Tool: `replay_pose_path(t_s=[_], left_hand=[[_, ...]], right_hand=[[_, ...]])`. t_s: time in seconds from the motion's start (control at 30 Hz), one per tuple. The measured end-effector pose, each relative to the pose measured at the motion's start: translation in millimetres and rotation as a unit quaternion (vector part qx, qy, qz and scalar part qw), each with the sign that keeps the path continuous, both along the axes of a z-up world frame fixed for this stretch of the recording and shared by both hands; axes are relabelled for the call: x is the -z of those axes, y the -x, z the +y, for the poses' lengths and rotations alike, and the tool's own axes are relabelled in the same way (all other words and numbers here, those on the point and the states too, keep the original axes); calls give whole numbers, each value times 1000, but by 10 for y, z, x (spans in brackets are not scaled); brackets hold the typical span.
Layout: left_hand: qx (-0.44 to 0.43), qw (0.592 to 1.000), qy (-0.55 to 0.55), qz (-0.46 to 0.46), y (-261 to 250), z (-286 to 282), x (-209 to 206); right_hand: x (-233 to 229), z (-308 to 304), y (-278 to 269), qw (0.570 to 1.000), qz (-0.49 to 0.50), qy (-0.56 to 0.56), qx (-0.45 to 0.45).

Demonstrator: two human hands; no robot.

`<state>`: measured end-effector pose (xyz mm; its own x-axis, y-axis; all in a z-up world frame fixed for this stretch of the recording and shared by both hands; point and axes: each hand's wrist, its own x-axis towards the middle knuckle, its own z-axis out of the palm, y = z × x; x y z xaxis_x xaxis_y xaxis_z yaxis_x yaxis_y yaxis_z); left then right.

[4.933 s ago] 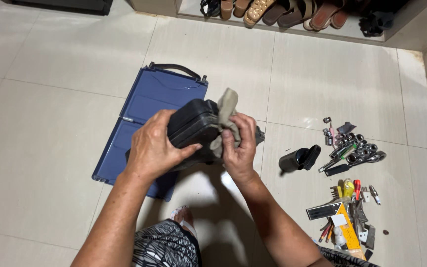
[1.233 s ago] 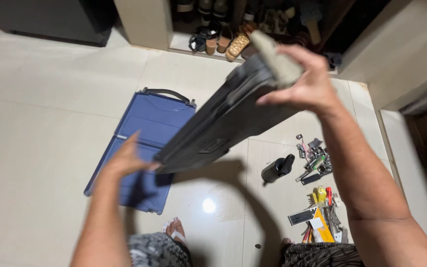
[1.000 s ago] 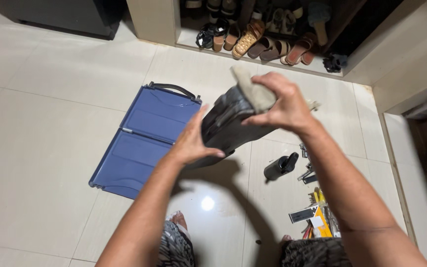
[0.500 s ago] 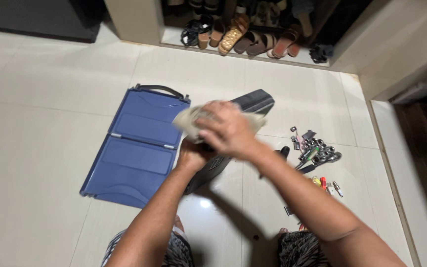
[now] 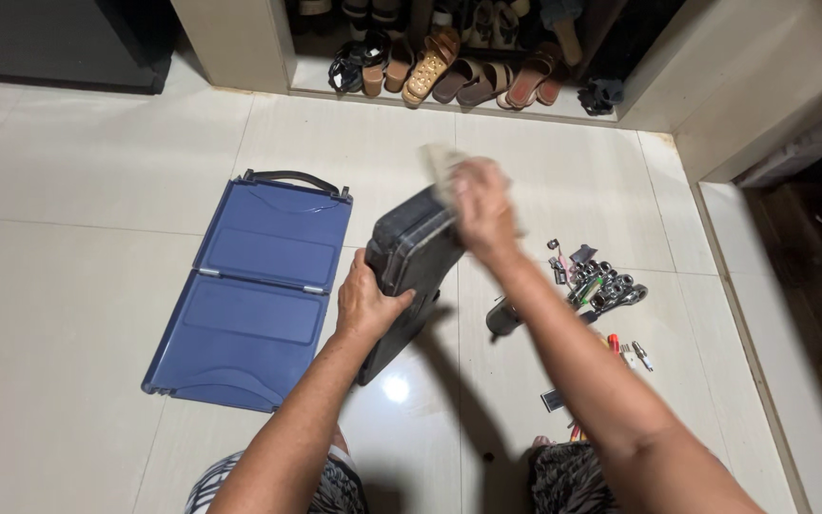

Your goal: The person sits on the floor and cleans a black toolbox. They wipe the interior and exterior surfaces with a cloth, spray a cleaning solution onto the case, and scrub the plastic. The person also wipes a screwdriver before placing it back into the toolbox.

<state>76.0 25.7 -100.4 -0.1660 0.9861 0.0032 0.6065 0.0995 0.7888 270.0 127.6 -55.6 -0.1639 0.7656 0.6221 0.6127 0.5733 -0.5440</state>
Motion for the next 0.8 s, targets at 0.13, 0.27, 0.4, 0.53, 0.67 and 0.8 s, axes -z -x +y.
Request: replay_pose_path(t_s=[0.13, 0.27, 0.4, 0.53, 0.67, 0.8], left_hand=[[-23, 999, -44, -18, -5, 54, 49], [-47, 999, -14, -14, -23, 4, 167], [-44, 998, -34, -14, -64, -20, 296], [-54, 998, -5, -15, -99, 86, 465], [28, 957, -283, 64, 44, 148, 578], [-32, 997, -56, -47, 12, 131, 513]], right_hand=[[210, -544, 550, 990, -29, -23, -135], [211, -312, 371, 987, -1, -19, -159], [93, 322, 86, 994, 103, 34, -32], [153, -25, 386, 964, 237, 116, -17], [413, -991, 943, 995, 91, -11, -46], [561, -695, 722, 985, 146, -56, -67]])
